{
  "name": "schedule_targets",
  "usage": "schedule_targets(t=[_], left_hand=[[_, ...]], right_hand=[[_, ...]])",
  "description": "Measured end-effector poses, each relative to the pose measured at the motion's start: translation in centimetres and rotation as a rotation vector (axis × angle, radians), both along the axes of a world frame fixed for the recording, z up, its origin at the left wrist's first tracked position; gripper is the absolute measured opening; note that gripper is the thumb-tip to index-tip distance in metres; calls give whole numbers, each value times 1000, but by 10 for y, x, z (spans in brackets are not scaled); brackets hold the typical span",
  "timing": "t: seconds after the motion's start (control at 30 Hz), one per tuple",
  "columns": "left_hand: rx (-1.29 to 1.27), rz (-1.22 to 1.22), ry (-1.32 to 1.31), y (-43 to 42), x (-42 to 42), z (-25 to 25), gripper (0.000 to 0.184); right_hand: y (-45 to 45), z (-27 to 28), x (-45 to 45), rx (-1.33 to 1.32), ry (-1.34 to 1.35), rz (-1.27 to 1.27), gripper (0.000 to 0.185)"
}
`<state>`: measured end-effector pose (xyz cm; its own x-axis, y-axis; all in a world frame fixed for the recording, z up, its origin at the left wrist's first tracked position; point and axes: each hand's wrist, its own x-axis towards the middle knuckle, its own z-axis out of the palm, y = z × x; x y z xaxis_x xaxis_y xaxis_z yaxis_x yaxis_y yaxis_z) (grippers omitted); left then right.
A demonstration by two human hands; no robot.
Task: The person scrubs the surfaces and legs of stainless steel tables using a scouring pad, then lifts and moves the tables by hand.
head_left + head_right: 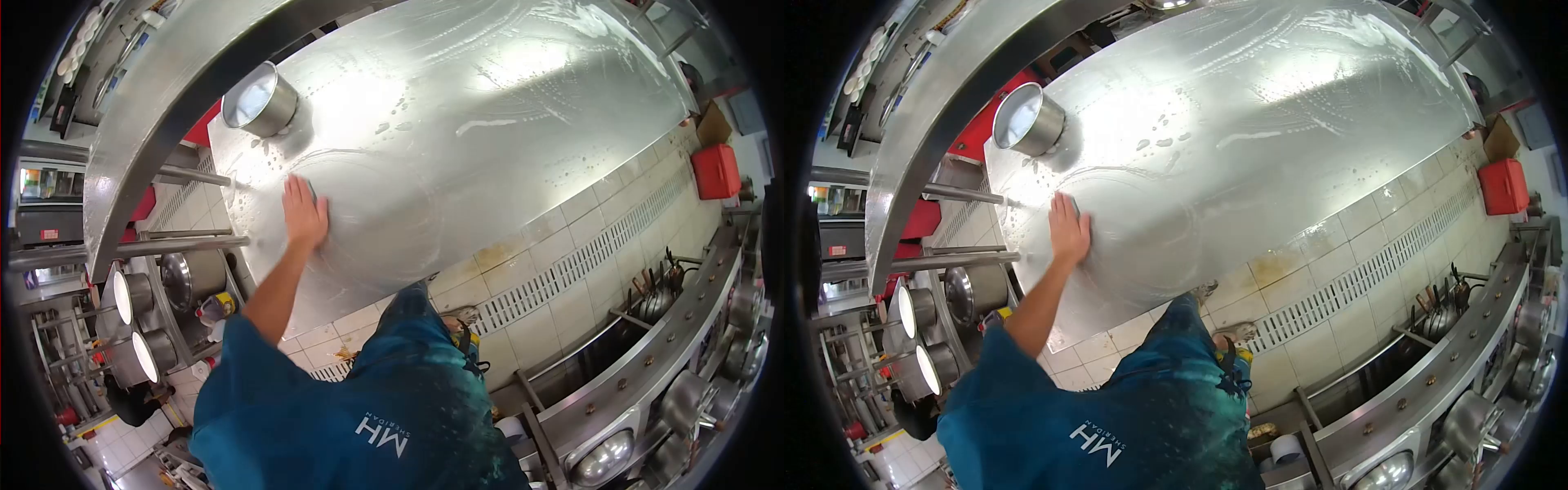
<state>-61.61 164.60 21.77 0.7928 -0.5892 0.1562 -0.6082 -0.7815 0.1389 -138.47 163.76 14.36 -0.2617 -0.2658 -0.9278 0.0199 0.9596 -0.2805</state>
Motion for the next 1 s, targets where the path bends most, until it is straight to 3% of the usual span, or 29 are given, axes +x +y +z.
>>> schedule_targets(t=[0.13,0.2,0.23,0.27,0.3,0.4,0.47,0.53,0.57,0.63,0.67,0.77,0.9,0.93,0.97,1.0], left_hand=[[-96,-34,-171,-143,60,-24,65],[-123,-91,38,-232,22,1,69],[-262,-89,65,-267,-9,0,71],[-212,-137,264,-293,-40,11,74],[-253,-182,224,-312,-81,9,76],[-163,-409,38,-314,-166,-3,76],[-124,-365,180,-278,-187,8,75],[2,-209,142,-207,-184,-2,76],[-91,26,321,-177,-181,10,77],[57,169,129,-88,-141,-8,75],[84,291,84,-47,-123,-13,73],[146,587,-8,-29,-75,-3,72],[-18,615,34,-119,43,-20,74],[-132,510,-137,-162,71,-42,74],[227,282,-39,-210,99,-42,76],[-191,286,3,-276,99,-47,78]], right_hand=[[-33,-8,-23,39,-15,50,25],[-57,-15,-43,55,-29,87,25],[-72,-18,-56,58,-31,104,25],[-88,-19,-70,63,-35,119,25],[-104,-24,-81,63,-40,124,25],[-165,-38,-120,34,-63,126,25],[-209,-27,-133,-20,-36,109,24],[-244,-11,-132,-132,41,60,24],[-246,-9,-130,-133,31,51,24],[-243,-7,-131,-212,65,57,25],[-233,-15,-141,-218,-68,77,27],[-209,-27,-124,-45,-37,138,28],[-209,-22,-95,52,16,190,28],[-211,-18,-90,62,28,209,28],[-214,-14,-85,71,38,226,29],[-216,-10,-80,71,46,237,29]])
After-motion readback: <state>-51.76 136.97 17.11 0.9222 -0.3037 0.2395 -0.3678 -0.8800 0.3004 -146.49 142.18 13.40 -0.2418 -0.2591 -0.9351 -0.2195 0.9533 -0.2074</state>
